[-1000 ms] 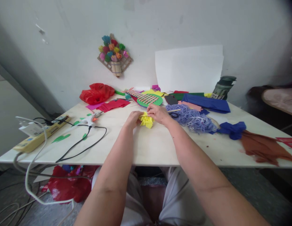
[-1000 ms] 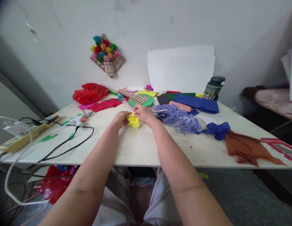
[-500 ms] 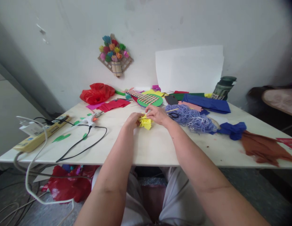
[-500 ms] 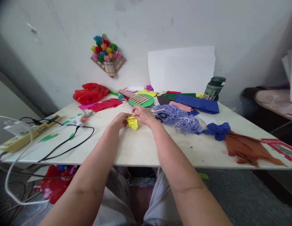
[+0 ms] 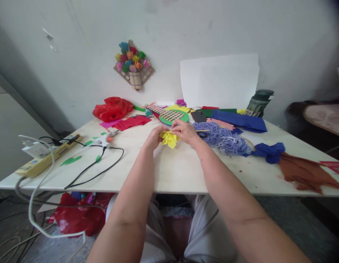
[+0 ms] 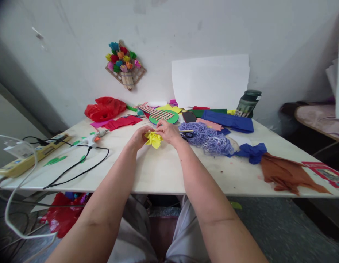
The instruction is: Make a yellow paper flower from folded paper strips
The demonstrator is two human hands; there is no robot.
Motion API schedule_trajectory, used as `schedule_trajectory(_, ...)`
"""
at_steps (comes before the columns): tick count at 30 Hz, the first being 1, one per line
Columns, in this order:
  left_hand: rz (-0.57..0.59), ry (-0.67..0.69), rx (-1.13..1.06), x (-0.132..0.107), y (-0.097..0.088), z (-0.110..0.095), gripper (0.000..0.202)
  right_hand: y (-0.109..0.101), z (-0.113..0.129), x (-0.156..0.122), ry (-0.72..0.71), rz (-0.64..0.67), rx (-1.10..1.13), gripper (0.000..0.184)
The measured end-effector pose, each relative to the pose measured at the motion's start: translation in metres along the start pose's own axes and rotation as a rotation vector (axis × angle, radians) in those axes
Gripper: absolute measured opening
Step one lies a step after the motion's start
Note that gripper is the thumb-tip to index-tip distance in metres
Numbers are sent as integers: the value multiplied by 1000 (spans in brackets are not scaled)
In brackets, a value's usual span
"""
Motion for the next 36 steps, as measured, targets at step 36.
schedule_trajectory(36, 16, 221, 324, -1, -1, 0, 24, -5, -5, -4, 48, 77, -127, 21)
Point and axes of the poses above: each hand's wrist, its own x-axis towards the middle knuckle, its own y-axis out of the palm, z = x × y, the point moved 2 cm from there along x, towards the middle knuckle, and after that the axes turned 2 degrees about x, right-handed, at the moved point
